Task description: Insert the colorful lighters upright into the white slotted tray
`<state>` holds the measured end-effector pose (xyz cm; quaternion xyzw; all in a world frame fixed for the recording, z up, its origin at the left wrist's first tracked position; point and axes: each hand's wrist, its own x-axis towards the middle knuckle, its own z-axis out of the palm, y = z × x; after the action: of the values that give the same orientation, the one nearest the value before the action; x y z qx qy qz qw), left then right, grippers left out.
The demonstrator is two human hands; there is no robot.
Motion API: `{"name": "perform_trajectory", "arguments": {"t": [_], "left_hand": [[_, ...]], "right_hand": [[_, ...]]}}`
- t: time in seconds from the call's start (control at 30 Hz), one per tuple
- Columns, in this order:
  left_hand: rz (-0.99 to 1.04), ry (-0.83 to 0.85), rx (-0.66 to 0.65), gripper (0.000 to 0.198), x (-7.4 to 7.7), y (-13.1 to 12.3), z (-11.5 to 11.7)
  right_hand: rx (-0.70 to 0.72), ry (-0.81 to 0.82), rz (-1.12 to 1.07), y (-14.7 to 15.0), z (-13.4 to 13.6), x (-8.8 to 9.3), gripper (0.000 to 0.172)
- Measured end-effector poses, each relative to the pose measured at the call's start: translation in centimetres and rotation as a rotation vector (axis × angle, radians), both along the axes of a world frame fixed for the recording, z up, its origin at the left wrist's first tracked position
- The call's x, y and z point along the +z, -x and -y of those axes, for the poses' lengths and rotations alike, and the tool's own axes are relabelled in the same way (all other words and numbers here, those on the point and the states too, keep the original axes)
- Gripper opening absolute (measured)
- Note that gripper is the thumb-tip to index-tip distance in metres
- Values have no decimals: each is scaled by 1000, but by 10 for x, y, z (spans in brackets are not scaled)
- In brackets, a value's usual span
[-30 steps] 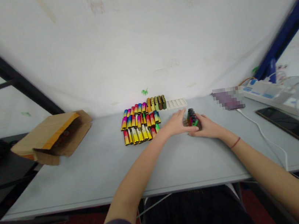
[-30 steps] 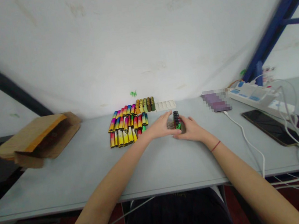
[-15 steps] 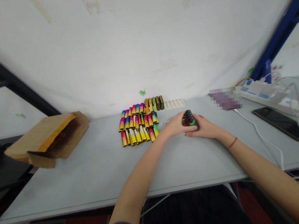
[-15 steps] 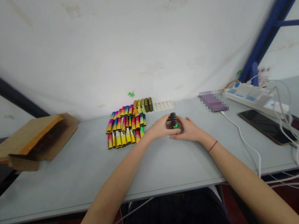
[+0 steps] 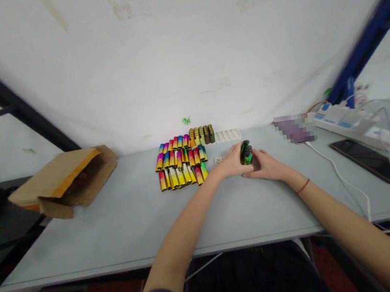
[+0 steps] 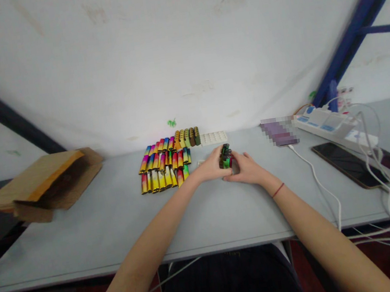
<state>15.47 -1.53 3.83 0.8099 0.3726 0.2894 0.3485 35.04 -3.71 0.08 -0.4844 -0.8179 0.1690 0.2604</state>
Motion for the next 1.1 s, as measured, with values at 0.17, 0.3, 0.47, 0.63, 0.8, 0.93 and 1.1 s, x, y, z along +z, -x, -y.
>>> {"name": "perform_trajectory", "arguments": {"t": [0.17, 0.3, 0.47, 0.63, 0.8, 0.93, 1.1], "left_hand": [[-22, 95, 86, 59, -3, -5, 6], [-31, 124, 106, 61, -5, -6, 6], [-13, 82, 86, 55, -5, -3, 2], [-2, 50, 71, 40, -7, -1, 3], [50, 42, 91, 39, -8, -4, 5], [74, 16, 104, 40, -5, -7, 5], [84, 22, 164, 42, -8, -10, 6]], "right_hand": [[-7, 6, 20, 1, 2, 2, 62], [-7, 15, 27, 2, 3, 4, 58], [4, 16, 17, 2, 3, 5, 56], [-2, 14, 22, 3, 3, 4, 56], [11, -10, -9, 2, 3, 2, 59], [8, -5, -19, 2, 3, 1, 65], [13, -8, -21, 2, 2, -1, 71]]}}
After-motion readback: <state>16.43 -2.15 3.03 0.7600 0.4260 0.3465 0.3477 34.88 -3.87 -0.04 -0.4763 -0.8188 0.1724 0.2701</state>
